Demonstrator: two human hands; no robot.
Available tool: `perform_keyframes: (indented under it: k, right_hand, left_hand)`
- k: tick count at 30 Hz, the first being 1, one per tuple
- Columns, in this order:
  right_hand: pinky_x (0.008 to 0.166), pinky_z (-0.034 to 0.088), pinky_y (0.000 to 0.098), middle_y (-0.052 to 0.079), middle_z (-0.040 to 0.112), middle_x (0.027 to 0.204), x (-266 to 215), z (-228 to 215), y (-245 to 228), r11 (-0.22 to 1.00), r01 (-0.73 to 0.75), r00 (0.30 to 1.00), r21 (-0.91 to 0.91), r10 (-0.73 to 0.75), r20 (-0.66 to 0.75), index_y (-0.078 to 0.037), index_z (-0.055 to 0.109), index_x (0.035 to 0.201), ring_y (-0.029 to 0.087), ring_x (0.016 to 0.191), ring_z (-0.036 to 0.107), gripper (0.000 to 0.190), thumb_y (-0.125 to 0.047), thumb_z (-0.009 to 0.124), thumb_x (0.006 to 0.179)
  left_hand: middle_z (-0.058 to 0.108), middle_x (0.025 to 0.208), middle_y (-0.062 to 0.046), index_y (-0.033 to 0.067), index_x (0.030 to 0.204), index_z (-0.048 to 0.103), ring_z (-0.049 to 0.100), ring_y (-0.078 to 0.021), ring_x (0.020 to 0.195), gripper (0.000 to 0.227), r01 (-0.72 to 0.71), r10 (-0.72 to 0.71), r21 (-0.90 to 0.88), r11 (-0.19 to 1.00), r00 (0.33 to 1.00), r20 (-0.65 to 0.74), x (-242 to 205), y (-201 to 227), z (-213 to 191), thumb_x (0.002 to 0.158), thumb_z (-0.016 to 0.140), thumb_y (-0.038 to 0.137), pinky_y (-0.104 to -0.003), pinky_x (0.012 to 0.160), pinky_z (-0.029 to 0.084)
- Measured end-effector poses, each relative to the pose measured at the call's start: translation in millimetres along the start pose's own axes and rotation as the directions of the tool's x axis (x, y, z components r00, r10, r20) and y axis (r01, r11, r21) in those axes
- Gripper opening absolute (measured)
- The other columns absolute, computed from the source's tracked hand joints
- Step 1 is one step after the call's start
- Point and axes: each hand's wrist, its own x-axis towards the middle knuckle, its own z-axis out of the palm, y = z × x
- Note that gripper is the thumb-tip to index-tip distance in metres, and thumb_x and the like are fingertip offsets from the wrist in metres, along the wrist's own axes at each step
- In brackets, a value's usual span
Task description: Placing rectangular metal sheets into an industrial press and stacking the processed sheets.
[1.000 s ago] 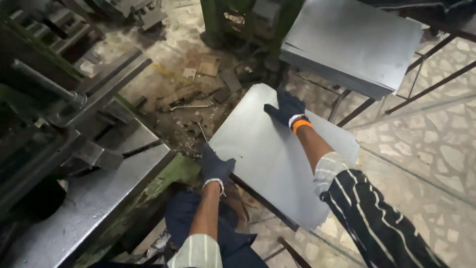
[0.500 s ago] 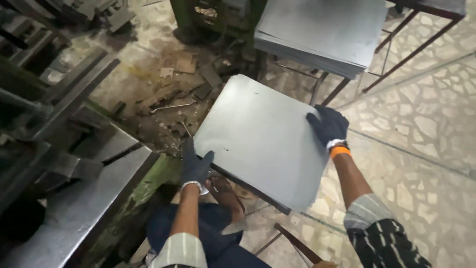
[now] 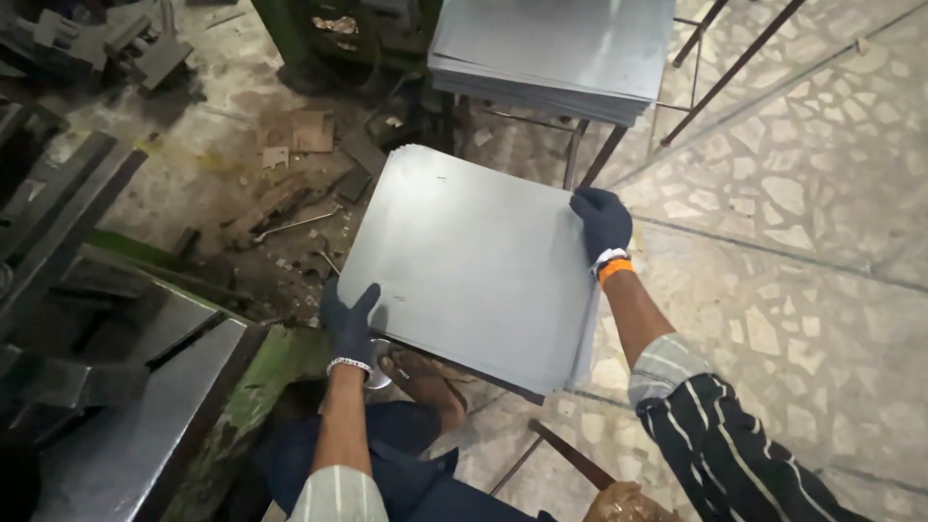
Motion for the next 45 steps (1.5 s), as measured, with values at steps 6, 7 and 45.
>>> perform_keyframes:
  k: [6,7,45]
  right_hand:
    - [0.104,0.049,0.0393,0.001,0.068,0.120,4,0,-3,0.989,0.059,0.998,-0.135,-0.056,0.032,-0.031,0.071,0.120,0.027,0.118,0.064,0.056,-0.064,0.080,0.076]
    - [0.104,0.050,0.0392,0.002,0.067,0.120,4,-4,-5,0.985,0.082,0.996,-0.150,-0.078,0.030,-0.029,0.070,0.121,0.028,0.118,0.064,0.058,-0.064,0.082,0.076]
    - [0.117,0.041,0.0483,0.023,0.055,0.145,39,134,-173,0.710,0.586,0.648,-0.391,-0.121,0.752,-0.003,0.045,0.143,0.038,0.138,0.050,0.128,-0.080,0.088,0.050]
  left_hand:
    - [0.030,0.162,-0.019,0.0198,0.158,0.032,0.031,-0.0368,0.149,0.115,-0.007,0.009,0.401,0.916,1.000,-0.004,1,3,9,0.068,0.094,0.055,-0.052,0.125,0.026]
    - [0.030,0.163,-0.016,0.0258,0.158,0.030,0.032,-0.0338,0.149,0.116,0.009,-0.008,0.406,0.914,1.000,-0.004,5,1,12,0.067,0.095,0.054,-0.050,0.125,0.026]
    - [0.031,0.161,-0.018,0.0296,0.159,0.020,0.052,-0.0341,0.134,0.125,0.110,-0.108,0.068,0.992,0.994,-0.034,2,-7,4,0.065,0.102,0.037,-0.046,0.120,0.036]
